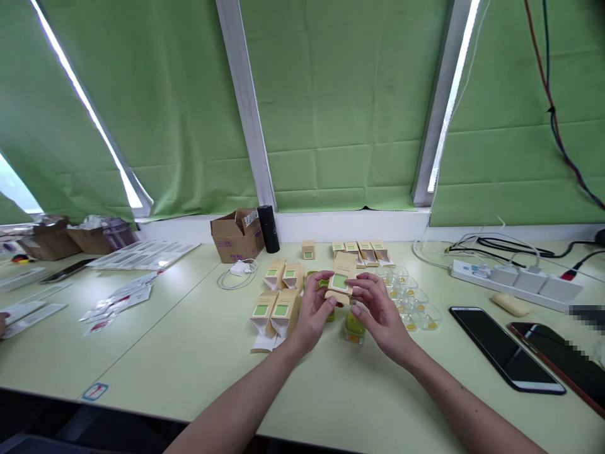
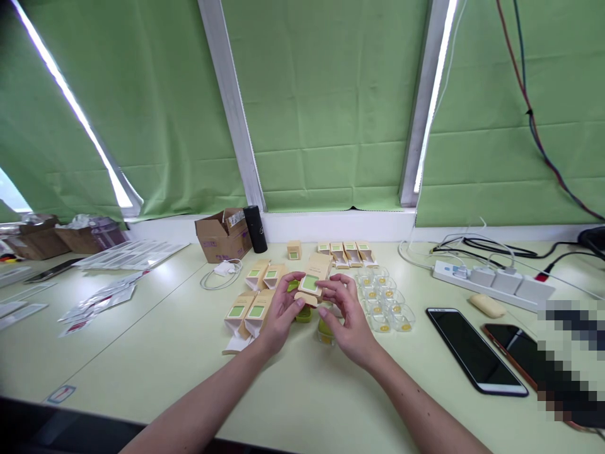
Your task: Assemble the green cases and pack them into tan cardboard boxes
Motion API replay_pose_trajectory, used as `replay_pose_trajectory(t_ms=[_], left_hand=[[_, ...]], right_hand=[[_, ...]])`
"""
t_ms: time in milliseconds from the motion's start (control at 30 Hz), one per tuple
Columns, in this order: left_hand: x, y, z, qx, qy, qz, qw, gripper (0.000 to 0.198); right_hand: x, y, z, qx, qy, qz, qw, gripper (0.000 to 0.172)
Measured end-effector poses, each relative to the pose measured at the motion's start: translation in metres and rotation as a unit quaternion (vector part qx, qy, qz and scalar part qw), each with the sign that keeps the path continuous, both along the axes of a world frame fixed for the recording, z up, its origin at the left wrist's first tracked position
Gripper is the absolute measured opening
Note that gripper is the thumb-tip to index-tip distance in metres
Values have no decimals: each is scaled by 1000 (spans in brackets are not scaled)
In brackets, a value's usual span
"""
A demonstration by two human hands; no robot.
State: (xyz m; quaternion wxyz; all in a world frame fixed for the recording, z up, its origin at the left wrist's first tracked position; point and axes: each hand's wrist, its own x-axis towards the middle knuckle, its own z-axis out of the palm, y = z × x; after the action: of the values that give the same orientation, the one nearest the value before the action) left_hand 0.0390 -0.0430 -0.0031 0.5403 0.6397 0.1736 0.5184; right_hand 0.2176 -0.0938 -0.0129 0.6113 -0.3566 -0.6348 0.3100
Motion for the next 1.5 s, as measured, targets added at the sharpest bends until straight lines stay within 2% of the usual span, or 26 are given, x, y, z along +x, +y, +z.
replay_pose_trajectory(t_ms=[367, 567, 767, 1233, 1500], left_hand=[[0, 0, -2, 30, 18, 47, 998, 43], [1, 2, -6, 84, 49, 90, 991, 41], [-4, 2, -5, 115, 73, 84, 987, 43], [-3, 1, -5, 170, 97, 132, 972, 33], [-2, 0, -5, 160, 91, 142, 973, 29]], right_hand=[[-3, 0, -3, -2, -19, -32, 999, 37], [-3, 3, -5, -2, 3, -36, 999, 28], [-2, 6, -5, -1, 17, -32, 999, 27], [-1, 8, -7, -11, 9, -41, 999, 29], [-1, 7, -5, -14, 11, -42, 999, 28]])
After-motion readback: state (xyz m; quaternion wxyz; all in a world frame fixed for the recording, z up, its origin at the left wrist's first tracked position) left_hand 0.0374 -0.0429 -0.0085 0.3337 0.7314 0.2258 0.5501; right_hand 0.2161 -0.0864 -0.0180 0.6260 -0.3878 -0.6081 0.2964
